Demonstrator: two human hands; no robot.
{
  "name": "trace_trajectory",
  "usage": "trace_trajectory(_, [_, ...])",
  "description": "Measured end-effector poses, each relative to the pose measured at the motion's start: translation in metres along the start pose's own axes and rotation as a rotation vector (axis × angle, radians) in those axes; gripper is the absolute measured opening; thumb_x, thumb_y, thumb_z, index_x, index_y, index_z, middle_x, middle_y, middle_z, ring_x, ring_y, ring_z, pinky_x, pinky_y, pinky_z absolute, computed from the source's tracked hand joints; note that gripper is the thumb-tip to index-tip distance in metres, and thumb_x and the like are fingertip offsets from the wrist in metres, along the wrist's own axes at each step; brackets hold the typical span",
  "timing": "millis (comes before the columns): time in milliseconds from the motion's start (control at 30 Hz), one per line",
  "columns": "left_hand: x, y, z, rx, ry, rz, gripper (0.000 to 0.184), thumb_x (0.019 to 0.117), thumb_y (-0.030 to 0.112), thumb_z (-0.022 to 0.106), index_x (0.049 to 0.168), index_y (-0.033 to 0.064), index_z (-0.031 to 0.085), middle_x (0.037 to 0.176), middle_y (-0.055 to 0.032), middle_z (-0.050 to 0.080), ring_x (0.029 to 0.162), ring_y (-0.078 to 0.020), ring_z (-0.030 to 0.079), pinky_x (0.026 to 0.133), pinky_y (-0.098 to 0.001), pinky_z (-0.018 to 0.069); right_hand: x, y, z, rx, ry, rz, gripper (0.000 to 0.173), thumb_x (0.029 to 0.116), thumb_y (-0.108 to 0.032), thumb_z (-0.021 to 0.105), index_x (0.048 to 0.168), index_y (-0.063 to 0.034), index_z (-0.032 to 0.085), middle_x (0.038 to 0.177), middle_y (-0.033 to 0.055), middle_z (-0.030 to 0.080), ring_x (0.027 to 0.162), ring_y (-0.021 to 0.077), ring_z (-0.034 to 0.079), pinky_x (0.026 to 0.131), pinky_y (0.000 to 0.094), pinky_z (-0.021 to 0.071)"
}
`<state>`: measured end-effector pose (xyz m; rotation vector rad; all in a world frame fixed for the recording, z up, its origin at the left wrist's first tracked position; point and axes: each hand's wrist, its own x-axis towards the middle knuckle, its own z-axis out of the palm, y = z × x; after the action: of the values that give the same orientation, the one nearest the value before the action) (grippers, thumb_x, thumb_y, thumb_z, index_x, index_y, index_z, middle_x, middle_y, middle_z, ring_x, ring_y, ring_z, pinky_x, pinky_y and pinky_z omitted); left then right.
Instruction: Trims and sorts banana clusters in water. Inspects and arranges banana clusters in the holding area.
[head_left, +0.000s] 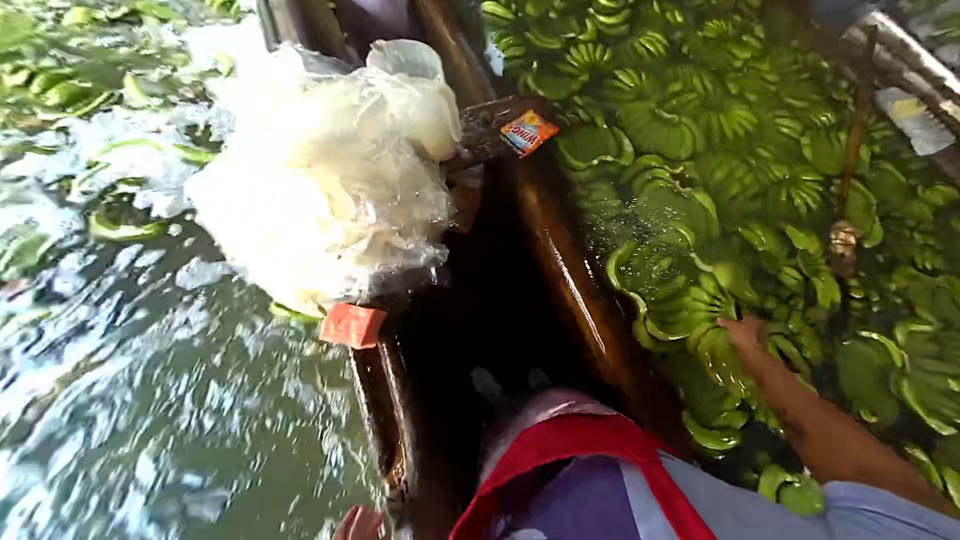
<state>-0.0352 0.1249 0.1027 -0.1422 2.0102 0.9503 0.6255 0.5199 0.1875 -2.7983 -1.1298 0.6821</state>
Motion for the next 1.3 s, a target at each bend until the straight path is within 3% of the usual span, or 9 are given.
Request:
trace_trajectory(133, [-0.019,-0.01,0.018,0.041,0.081,0.023,0.049,0.1068,0.021,0.054,0.15,-0.0017,0.043,0.143,-0.0286,0.054,0.126,-0.0413,0.058,0.101,-0.0597,0.0496,0.012,0.011,-0.008,0.002,0.164,-0.343,0.06,0.1017,-0.034,0.064,0.144,0.0056,0.05,0.141,0.035,0.054,0.13,0.0511,0.053,0.109,0.0636,0.0426])
trace_trajectory(233, [-0.045,-0.005,0.02,0.081,0.158,0.023,0.045,0.1046,0.015,0.058,0.144,-0.004,0.05,0.139,-0.0278,0.058,0.126,-0.0393,0.059,0.106,-0.0553,0.0481,-0.028,-0.072,-0.015,0.226,0.062,-0.59,0.066,0.1013,-0.029,0.066,0.148,0.0102,0.04,0.147,0.0341,0.048,0.136,0.0412,0.05,0.117,0.0515,0.0385])
trace_trajectory(333, [-0.05,-0.015,0.01,0.068,0.21,0.056,0.043,0.1047,0.017,0.057,0.143,-0.0025,0.052,0.137,-0.0251,0.06,0.126,-0.036,0.06,0.108,-0.052,0.0473,-0.109,-0.162,0.008,0.276,-0.16,-0.732,0.06,0.0998,-0.014,0.066,0.148,0.0109,0.039,0.138,0.028,0.052,0.116,0.0248,0.054,0.106,0.0348,0.0425])
trace_trajectory(500, [-0.041,-0.089,-0.018,-0.089,0.266,0.029,0.045,0.1044,0.021,0.057,0.143,-0.0003,0.052,0.137,-0.0232,0.061,0.129,-0.0348,0.059,0.111,-0.0524,0.0453,-0.196,-0.26,0.126,-0.016,-0.505,-1.318,0.059,0.0883,-0.005,0.078,0.138,0.0111,0.052,0.132,0.0337,0.058,0.12,0.043,0.058,0.104,0.0555,0.0472])
trace_trajectory(667, [-0.063,-0.177,-0.059,-0.354,0.471,-0.151,0.045,0.1048,0.022,0.057,0.144,-0.0002,0.052,0.137,-0.0232,0.061,0.126,-0.0353,0.061,0.107,-0.0539,0.0478,-0.391,-0.305,0.238,-0.471,-0.846,-1.627,0.03,0.0995,-0.011,0.065,0.128,-0.0002,0.066,0.114,0.0192,0.071,0.093,0.031,0.072,0.082,0.0518,0.0598])
trace_trajectory(833, [-0.076,-0.245,-0.097,-0.45,0.78,-0.262,0.045,0.1044,0.02,0.057,0.142,-0.0035,0.053,0.138,-0.0279,0.058,0.131,-0.0396,0.056,0.112,-0.0545,0.0435,-0.569,-0.316,0.331,-1.045,-0.977,-1.943,0.034,0.1043,-0.024,0.057,0.133,-0.0077,0.065,0.127,0.0167,0.069,0.119,0.0341,0.066,0.103,0.0594,0.0483])
trace_trajectory(967, [-0.063,-0.241,-0.153,-0.376,0.933,-0.224,0.051,0.1026,0.023,0.06,0.146,-0.0021,0.05,0.149,-0.0283,0.049,0.141,-0.0407,0.045,0.118,-0.0546,0.0356,-0.625,-0.317,0.432,-1.116,-1.024,-1.601,0.046,0.1036,-0.025,0.06,0.145,-0.0077,0.052,0.124,0.0198,0.066,0.087,0.0295,0.072,0.077,0.0475,0.0611])
trace_trajectory(1133, [0.004,-0.245,-0.23,-0.427,0.963,-0.213,0.055,0.104,0.035,0.058,0.15,0.0055,0.05,0.159,-0.0289,0.036,0.15,-0.0432,0.032,0.122,-0.0562,0.0273,-0.617,-0.323,0.509,-0.792,-0.934,-0.948,0.089,0.098,-0.027,0.072,0.163,-0.0115,0.015,0.149,0.0301,0.043,0.099,0.0415,0.067,0.073,0.0519,0.0605])
trace_trajectory(1300, [0.063,-0.265,-0.249,-0.696,0.733,-0.346,0.074,0.1011,0.044,0.062,0.158,0.0058,0.035,0.162,-0.0302,0.028,0.151,-0.0444,0.027,0.122,-0.0599,0.0252,-0.616,-0.29,0.564,-0.846,-0.807,-0.964,0.036,0.1012,-0.015,0.06,0.132,0.0013,0.05,0.097,0.0167,0.058,0.069,0.0218,0.057,0.06,0.0377,0.0501])
